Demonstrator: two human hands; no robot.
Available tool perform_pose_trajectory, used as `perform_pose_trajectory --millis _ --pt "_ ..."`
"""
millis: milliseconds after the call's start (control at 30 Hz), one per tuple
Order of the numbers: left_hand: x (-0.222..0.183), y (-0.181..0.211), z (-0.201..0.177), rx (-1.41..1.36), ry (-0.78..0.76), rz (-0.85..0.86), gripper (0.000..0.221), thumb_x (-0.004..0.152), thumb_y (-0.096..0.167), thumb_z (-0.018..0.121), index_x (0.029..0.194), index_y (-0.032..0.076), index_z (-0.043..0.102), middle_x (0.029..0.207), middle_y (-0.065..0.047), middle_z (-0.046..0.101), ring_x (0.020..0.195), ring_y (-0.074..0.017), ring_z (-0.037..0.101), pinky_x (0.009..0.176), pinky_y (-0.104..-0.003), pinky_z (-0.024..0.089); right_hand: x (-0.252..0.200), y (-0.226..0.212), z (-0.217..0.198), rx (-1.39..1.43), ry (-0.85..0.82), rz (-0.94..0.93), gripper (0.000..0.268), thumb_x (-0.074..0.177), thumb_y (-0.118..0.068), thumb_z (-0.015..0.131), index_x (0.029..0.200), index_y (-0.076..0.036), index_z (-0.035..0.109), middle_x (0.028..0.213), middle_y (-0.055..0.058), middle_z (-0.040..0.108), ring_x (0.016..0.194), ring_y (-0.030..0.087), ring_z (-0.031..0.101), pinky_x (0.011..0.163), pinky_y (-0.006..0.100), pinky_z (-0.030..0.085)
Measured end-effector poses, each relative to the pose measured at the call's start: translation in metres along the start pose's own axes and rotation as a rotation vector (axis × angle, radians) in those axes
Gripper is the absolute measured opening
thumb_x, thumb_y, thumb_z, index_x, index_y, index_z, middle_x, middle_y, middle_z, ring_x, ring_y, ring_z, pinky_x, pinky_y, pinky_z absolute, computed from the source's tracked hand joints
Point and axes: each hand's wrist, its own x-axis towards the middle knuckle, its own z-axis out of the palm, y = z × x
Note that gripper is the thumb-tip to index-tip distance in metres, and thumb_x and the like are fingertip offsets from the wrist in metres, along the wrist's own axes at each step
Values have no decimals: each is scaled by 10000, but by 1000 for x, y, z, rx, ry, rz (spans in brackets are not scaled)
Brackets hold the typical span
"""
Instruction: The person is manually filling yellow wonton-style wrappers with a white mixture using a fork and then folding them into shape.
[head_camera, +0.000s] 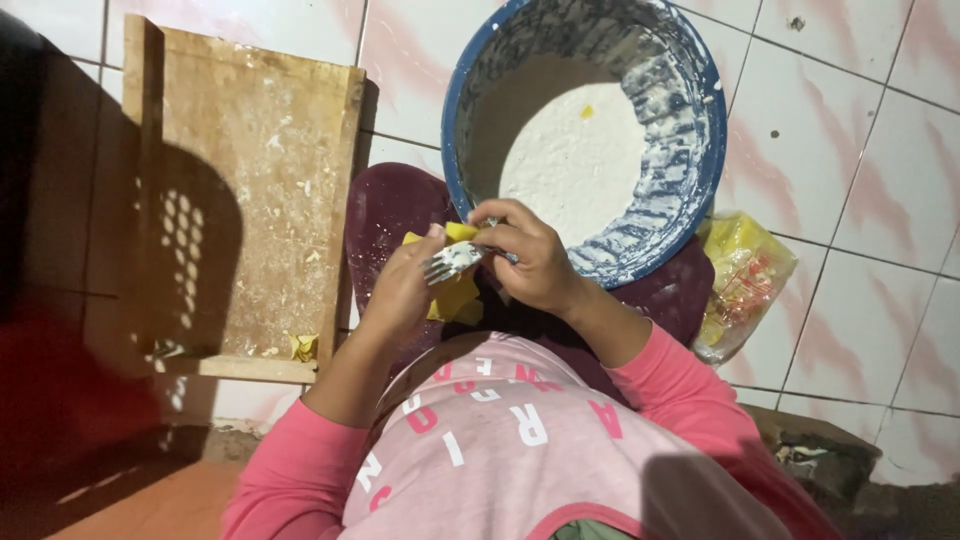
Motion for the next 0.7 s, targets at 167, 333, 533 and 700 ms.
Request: perform_pose_trajectory --millis 167,333,533,700 --pt "10 -22 -21 166 -80 -23 390 1063 284 527 992 -45 724 839 -163 671 733 -229 663 694 -327 567 -1 -1 -1 30 -50 65 228 936 -115 748 1157 -61 735 974 97 702 732 219 652 637 334 551" --pt "-12 36 20 100 -99 -101 469 1066 249 424 1347 -81 606 980 -177 642 788 -197 579 694 -299 508 -8 0 -3 75 -81 62 292 858 91 637 1083 -40 768 961 129 721 786 297 700 685 377 575" --pt "-21 19 9 -391 -162 -129 502 984 74 557 1444 -115 482 1166 -246 682 965 -259 751 891 -411 636 -8 -9 -8 164 77 207 115 855 -98 865 894 -32 780 884 84 753 759 148 692 711 286 556" --pt "-26 6 12 -122 -46 -51 447 929 8 635 1369 -62 595 1167 -179 695 1079 -259 688 965 -460 593 -12 -23 2 174 36 171 93 888 -151 841 910 -62 824 846 85 775 704 183 708 664 311 571"
